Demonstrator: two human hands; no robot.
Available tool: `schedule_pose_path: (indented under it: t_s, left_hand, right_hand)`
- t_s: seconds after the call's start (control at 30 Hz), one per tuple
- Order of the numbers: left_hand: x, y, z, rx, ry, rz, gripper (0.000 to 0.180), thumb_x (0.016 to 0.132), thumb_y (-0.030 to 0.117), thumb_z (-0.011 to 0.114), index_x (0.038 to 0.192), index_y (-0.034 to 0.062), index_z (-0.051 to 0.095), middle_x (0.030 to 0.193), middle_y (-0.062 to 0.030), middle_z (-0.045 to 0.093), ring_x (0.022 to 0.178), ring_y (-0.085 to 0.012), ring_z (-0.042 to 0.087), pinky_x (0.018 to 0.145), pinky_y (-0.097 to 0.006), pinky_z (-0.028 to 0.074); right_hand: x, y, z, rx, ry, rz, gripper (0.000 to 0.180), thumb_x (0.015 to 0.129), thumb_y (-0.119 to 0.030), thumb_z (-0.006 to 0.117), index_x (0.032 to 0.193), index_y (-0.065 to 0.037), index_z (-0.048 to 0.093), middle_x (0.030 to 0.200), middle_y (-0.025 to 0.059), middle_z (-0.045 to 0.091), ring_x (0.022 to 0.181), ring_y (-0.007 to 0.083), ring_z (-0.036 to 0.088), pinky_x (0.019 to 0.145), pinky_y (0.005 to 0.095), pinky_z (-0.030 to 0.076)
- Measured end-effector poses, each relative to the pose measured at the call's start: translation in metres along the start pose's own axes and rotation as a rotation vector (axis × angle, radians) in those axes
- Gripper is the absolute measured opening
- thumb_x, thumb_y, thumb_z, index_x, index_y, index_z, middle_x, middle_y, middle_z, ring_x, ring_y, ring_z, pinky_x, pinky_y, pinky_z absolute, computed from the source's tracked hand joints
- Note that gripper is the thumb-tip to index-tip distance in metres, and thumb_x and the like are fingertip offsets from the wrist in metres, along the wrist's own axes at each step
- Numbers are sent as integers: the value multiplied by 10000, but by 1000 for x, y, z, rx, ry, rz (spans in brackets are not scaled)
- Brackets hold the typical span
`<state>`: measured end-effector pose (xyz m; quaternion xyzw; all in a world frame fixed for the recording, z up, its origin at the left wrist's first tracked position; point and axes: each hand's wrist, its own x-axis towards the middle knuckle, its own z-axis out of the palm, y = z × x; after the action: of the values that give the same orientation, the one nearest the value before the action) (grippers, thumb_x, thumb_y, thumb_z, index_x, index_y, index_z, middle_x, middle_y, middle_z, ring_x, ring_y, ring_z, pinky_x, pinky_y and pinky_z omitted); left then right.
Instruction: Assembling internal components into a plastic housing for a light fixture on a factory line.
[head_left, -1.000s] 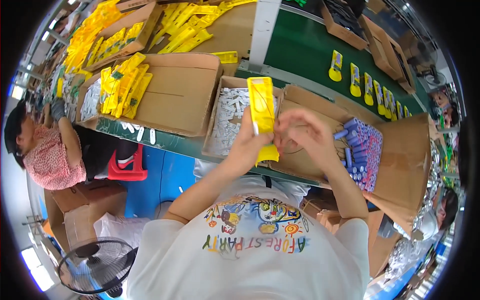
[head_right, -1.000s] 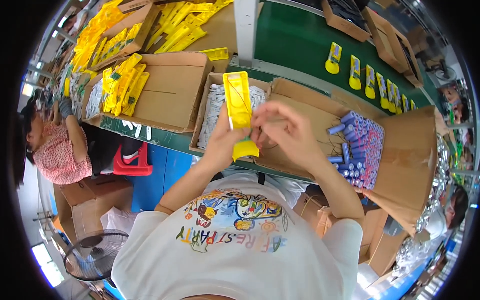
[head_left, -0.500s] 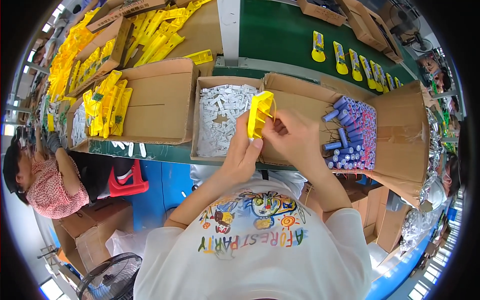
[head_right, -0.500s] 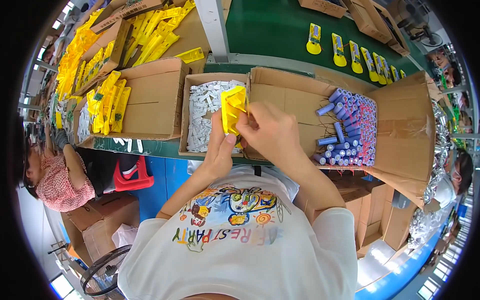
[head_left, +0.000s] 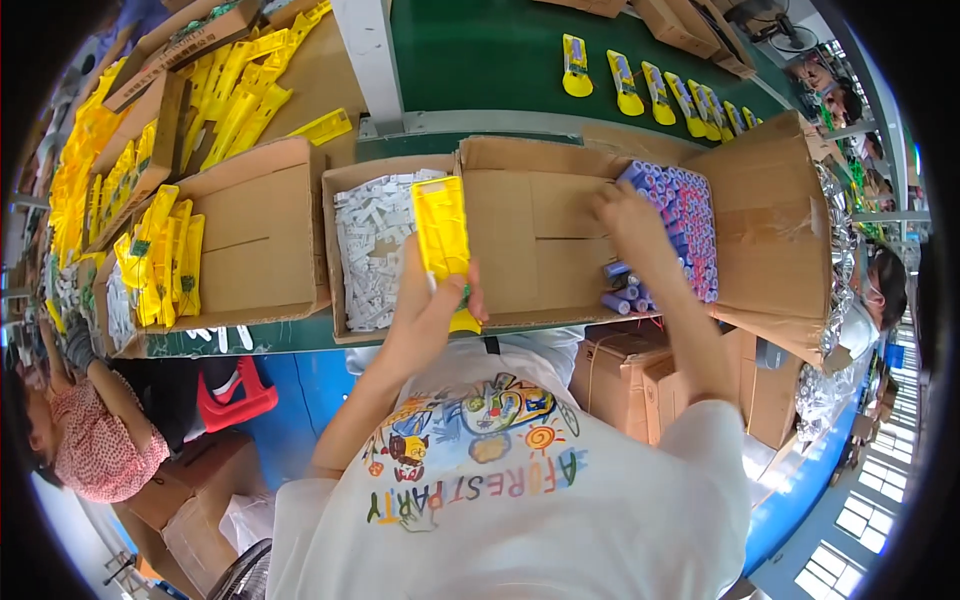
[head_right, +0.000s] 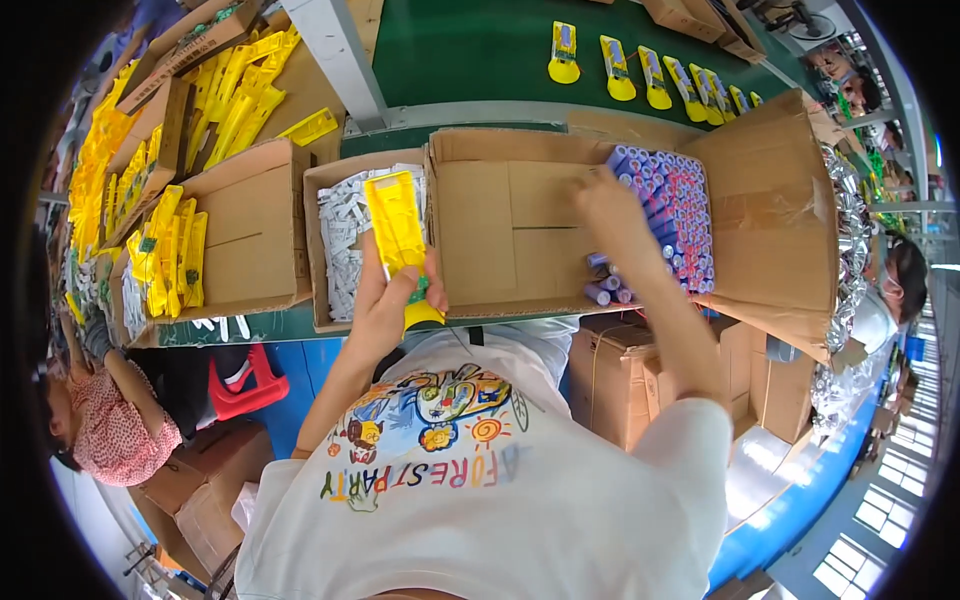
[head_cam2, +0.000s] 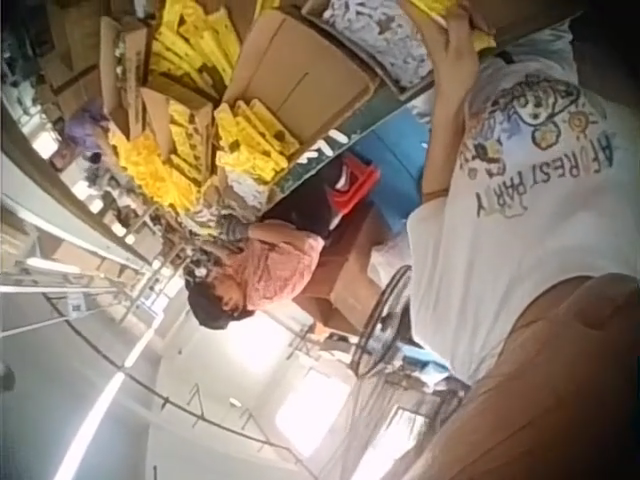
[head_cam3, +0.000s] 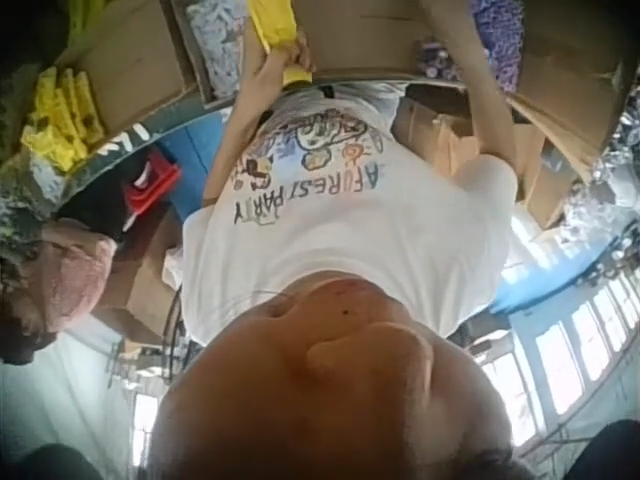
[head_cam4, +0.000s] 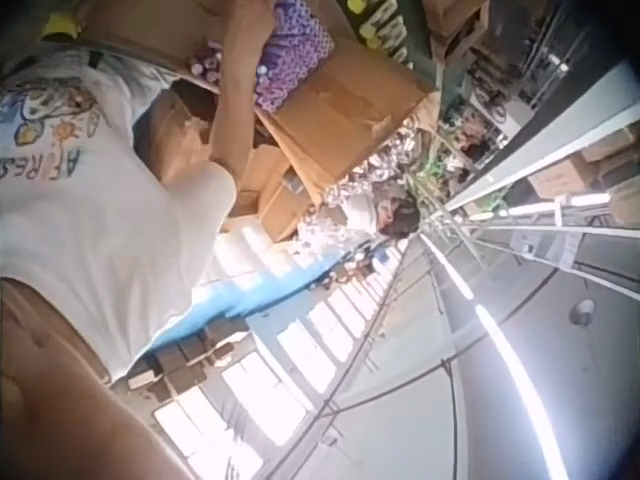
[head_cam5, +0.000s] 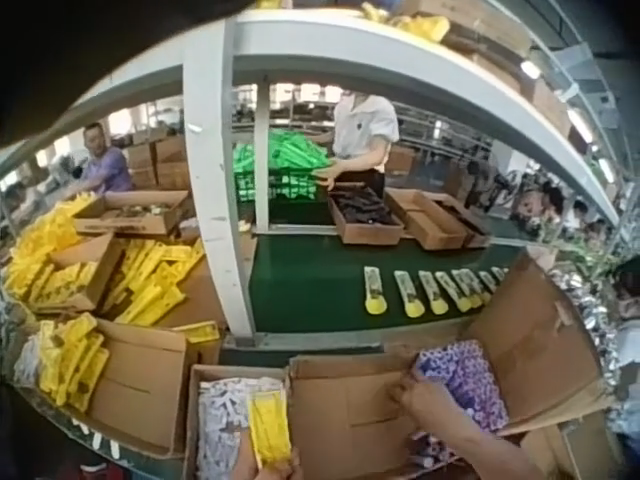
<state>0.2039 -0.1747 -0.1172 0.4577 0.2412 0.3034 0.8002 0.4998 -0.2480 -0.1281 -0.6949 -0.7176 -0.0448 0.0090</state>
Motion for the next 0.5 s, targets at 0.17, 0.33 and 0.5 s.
schedule_pose_path:
  t_s: [0.17,0.33,0.5]
  left_hand:
    - [-1,-2,13,-4,-143,-117,381,896,-4,388,1254,62,274,929,-87,503,643,-161,552,616,-327,535]
    - [-4,-12,28,42,-125,-14,410,906,4,385,1286,62,241,914,-85,496,645,-142,546,582,-311,516]
    - [-7,-4,26,178,-28,-28,446,902,-18,373,1309,64,208,905,-91,484,662,-127,552,588,-272,509]
  right_hand:
    - [21,16,-19,81,90,-243,219,711,-26,663,919,-48,600,931,89,634,791,250,627,677,350,527]
    - [31,-84,-64,1594,214,443,122,837,-113,696,839,-63,585,813,4,609,744,68,594,633,214,493]
    - [24,-107,-55,1475,-78,286,158,816,-120,723,789,-57,581,768,9,620,702,76,603,622,214,501]
